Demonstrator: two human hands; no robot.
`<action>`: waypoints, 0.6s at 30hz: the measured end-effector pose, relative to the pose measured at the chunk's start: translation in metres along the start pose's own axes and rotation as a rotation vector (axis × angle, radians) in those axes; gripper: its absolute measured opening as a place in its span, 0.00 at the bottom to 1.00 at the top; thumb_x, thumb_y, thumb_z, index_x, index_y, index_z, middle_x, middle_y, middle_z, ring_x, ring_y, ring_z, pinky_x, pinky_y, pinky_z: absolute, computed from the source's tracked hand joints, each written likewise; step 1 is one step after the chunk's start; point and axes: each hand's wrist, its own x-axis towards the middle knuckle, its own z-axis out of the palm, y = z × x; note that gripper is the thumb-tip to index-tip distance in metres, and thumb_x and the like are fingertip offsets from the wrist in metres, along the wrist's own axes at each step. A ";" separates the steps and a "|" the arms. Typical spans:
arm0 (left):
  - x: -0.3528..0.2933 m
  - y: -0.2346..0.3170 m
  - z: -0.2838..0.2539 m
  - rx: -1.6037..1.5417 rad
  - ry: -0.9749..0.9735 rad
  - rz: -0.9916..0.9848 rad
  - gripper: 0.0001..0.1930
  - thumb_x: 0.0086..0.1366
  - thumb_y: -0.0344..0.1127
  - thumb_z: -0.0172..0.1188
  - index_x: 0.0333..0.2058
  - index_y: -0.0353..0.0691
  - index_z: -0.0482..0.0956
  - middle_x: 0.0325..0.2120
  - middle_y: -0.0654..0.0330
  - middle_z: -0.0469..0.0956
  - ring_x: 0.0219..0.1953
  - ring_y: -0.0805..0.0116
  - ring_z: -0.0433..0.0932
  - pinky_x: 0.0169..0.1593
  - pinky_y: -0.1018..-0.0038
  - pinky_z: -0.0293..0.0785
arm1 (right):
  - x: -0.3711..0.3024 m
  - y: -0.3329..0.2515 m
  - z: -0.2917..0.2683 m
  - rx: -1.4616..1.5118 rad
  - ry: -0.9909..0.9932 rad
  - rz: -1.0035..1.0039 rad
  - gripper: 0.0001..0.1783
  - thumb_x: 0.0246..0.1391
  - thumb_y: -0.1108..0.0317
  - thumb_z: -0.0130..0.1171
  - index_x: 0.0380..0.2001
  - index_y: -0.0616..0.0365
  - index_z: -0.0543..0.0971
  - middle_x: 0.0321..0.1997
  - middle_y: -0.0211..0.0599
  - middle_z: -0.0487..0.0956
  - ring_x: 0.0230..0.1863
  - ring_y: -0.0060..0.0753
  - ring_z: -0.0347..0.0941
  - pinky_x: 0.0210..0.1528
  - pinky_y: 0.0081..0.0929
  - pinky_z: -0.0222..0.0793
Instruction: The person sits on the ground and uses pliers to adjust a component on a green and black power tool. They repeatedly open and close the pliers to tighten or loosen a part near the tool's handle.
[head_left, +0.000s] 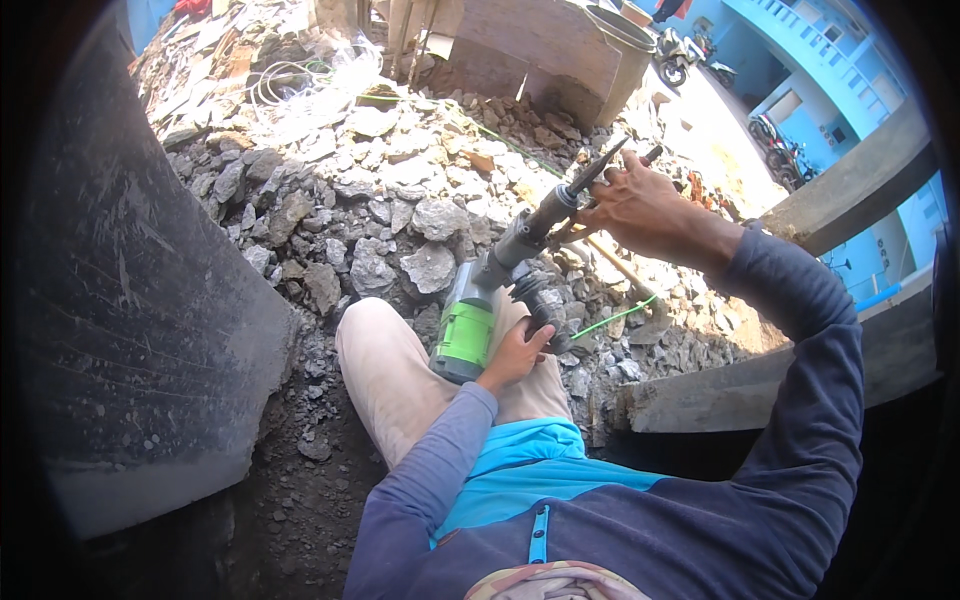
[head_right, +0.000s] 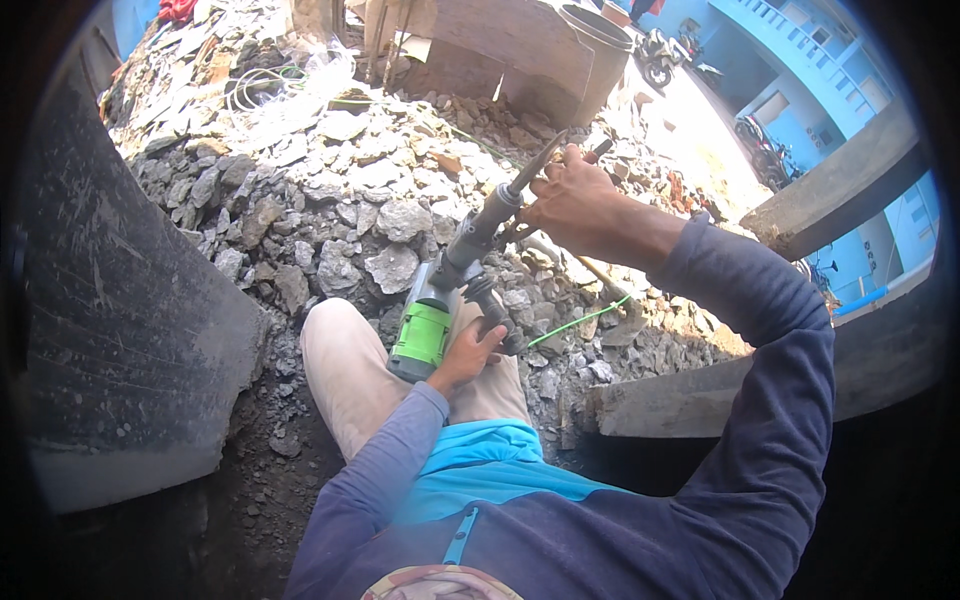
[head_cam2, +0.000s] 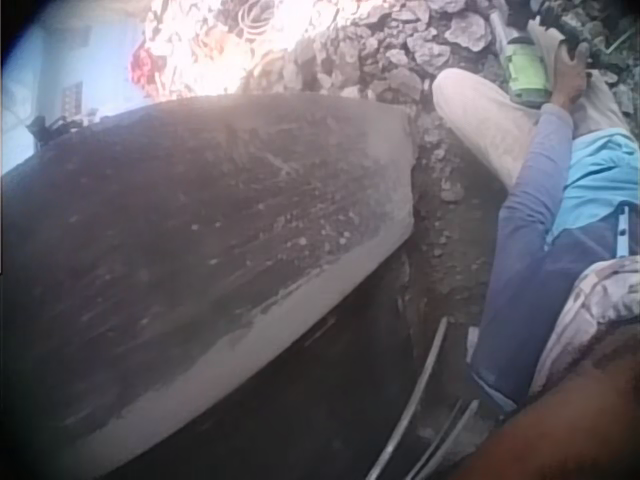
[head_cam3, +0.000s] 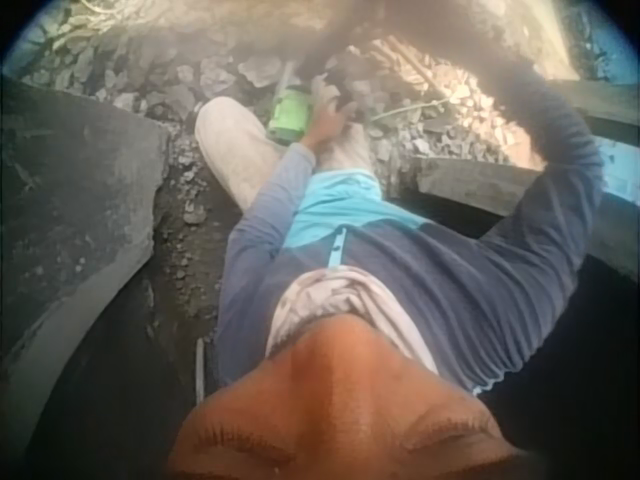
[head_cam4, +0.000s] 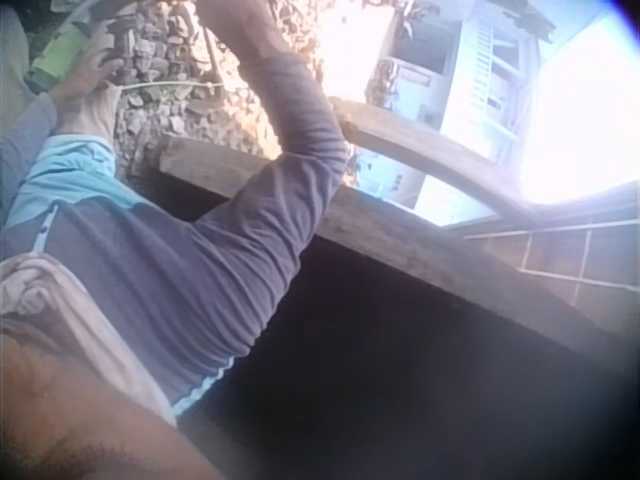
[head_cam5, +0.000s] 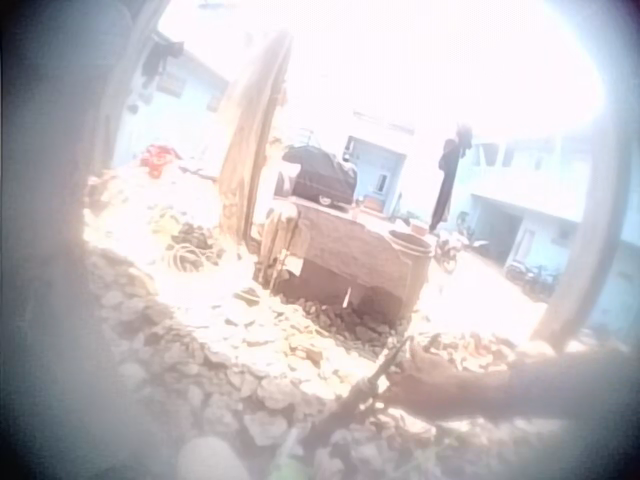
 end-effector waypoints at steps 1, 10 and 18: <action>0.001 0.000 0.000 0.011 -0.009 -0.006 0.24 0.80 0.53 0.62 0.63 0.41 0.77 0.52 0.64 0.84 0.51 0.73 0.84 0.45 0.74 0.82 | 0.002 0.001 0.005 -0.008 0.020 -0.001 0.21 0.73 0.62 0.54 0.64 0.39 0.83 0.58 0.37 0.85 0.65 0.43 0.80 0.70 0.64 0.65; 0.002 -0.002 -0.002 -0.001 -0.011 -0.002 0.25 0.80 0.53 0.62 0.63 0.42 0.77 0.52 0.64 0.84 0.50 0.72 0.84 0.46 0.74 0.81 | 0.005 -0.002 -0.005 0.004 -0.061 -0.005 0.23 0.75 0.63 0.50 0.67 0.30 0.81 0.60 0.38 0.85 0.66 0.44 0.79 0.77 0.73 0.55; 0.002 -0.005 -0.003 -0.002 0.004 0.004 0.25 0.80 0.53 0.62 0.62 0.41 0.78 0.50 0.64 0.84 0.48 0.74 0.84 0.45 0.74 0.81 | 0.002 -0.008 -0.041 0.183 -0.268 0.077 0.32 0.77 0.72 0.39 0.75 0.28 0.73 0.73 0.53 0.77 0.71 0.52 0.76 0.80 0.78 0.50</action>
